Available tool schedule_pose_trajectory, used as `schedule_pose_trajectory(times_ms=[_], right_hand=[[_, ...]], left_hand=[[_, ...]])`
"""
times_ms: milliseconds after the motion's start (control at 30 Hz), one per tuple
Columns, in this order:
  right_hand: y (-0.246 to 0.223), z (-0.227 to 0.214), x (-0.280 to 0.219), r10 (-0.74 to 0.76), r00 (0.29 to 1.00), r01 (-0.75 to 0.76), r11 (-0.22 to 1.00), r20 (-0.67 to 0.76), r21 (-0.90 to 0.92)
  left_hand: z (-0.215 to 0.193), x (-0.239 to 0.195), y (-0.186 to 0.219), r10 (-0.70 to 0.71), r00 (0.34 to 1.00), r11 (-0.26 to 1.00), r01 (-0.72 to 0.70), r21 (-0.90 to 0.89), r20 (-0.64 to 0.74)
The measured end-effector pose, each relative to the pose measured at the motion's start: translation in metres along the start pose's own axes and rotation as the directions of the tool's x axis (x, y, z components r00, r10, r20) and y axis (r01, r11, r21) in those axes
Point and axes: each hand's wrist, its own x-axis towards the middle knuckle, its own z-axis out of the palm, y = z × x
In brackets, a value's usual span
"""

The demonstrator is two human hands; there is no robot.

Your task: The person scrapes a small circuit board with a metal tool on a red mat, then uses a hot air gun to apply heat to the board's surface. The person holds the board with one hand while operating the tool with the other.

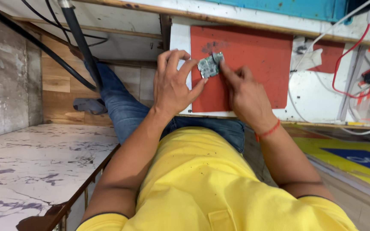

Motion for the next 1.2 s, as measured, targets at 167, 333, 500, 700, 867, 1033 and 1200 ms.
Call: schedule_pose_trajectory(times_ms=[167,333,500,700,867,1033,1200], right_hand=[[-0.005,-0.005,0.006,0.066,0.996,-0.066,0.998,0.064,-0.013],[-0.008,0.002,0.019,0.027,0.997,-0.027,1.0,0.067,0.007],[0.001,-0.002,0.016,0.097,0.995,-0.097,0.995,-0.005,0.0],[0.008,0.0,0.007,0.057,0.998,-0.057,0.997,-0.008,0.044],[0.001,-0.004,0.012,0.022,0.995,-0.025,0.999,0.097,0.024],[0.0,-0.005,0.015,0.171,0.985,-0.173,0.984,0.035,0.043],[0.004,0.001,0.014,0.119,0.99,-0.123,0.991,0.07,0.057]], left_hand=[[-0.004,0.005,-0.002,0.008,1.0,1.0,-0.008,0.008,-0.015],[-0.008,0.008,0.003,-0.005,1.0,0.999,0.006,0.032,-0.006],[-0.004,0.007,0.002,-0.023,1.0,1.0,0.023,0.019,-0.001],[-0.003,0.006,0.0,-0.002,1.0,0.999,0.002,0.04,-0.004],[-0.013,0.013,0.011,-0.016,1.0,0.999,0.017,0.038,-0.018],[-0.015,0.012,0.017,-0.044,0.999,0.999,0.044,0.004,-0.013],[-0.011,0.01,0.011,-0.008,0.999,1.0,0.009,0.027,-0.039]])
